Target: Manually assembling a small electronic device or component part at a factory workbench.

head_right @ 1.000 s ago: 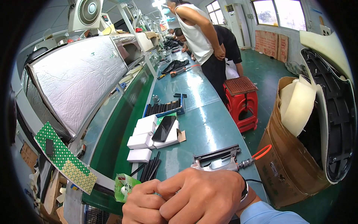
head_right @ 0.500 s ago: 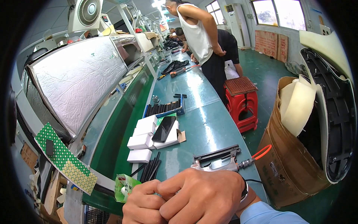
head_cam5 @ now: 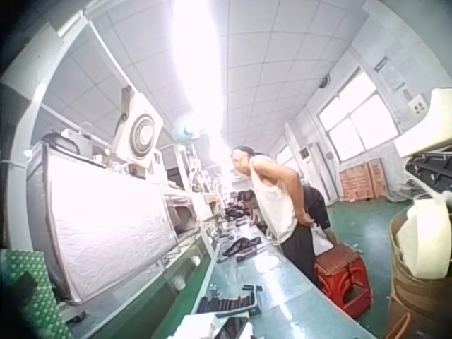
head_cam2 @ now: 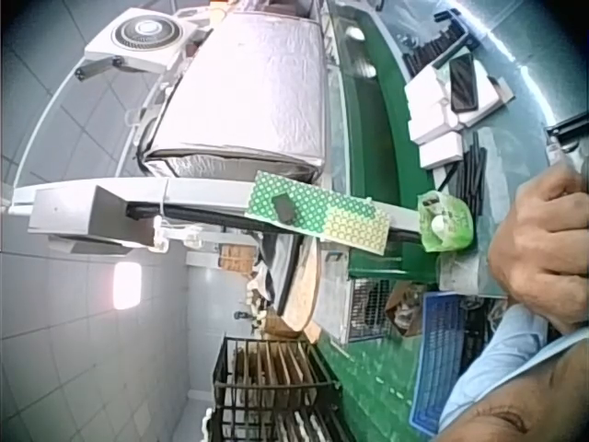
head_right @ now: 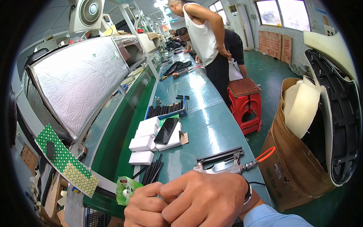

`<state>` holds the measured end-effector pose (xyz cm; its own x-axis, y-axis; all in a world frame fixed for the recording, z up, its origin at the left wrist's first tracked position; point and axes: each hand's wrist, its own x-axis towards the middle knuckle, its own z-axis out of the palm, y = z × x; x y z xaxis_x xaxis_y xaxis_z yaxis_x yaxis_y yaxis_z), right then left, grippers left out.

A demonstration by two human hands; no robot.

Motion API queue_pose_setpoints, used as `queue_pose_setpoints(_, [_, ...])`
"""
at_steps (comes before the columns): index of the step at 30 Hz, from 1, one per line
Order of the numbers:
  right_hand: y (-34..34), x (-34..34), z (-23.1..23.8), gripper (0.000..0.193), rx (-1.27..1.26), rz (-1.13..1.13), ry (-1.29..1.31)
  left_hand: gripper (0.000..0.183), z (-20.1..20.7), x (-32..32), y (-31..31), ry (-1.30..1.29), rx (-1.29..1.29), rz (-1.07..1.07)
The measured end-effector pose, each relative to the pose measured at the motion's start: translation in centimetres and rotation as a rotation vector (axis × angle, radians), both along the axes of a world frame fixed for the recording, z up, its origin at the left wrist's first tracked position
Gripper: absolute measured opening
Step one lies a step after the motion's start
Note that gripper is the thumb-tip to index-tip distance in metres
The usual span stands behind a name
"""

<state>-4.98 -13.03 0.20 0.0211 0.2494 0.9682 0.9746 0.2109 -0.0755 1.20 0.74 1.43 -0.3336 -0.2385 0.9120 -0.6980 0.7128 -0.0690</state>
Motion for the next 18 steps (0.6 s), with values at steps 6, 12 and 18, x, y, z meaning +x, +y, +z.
queue_pose_setpoints(6, [0.2,-1.4,-2.0,0.036,0.069,-0.129,0.110,0.007,0.3,-0.5,-0.4,-0.012,0.002,-0.008])
queue_pose_setpoints(12, [0.4,-2.1,-4.6,0.038,0.089,-0.294,0.311,0.008,0.2,-0.4,-0.5,-0.014,0.000,-0.028])
queue_pose_setpoints(18, [0.4,-1.9,-4.6,0.034,0.099,-0.241,0.253,0.007,0.4,-0.4,-0.3,-0.021,0.004,-0.016])
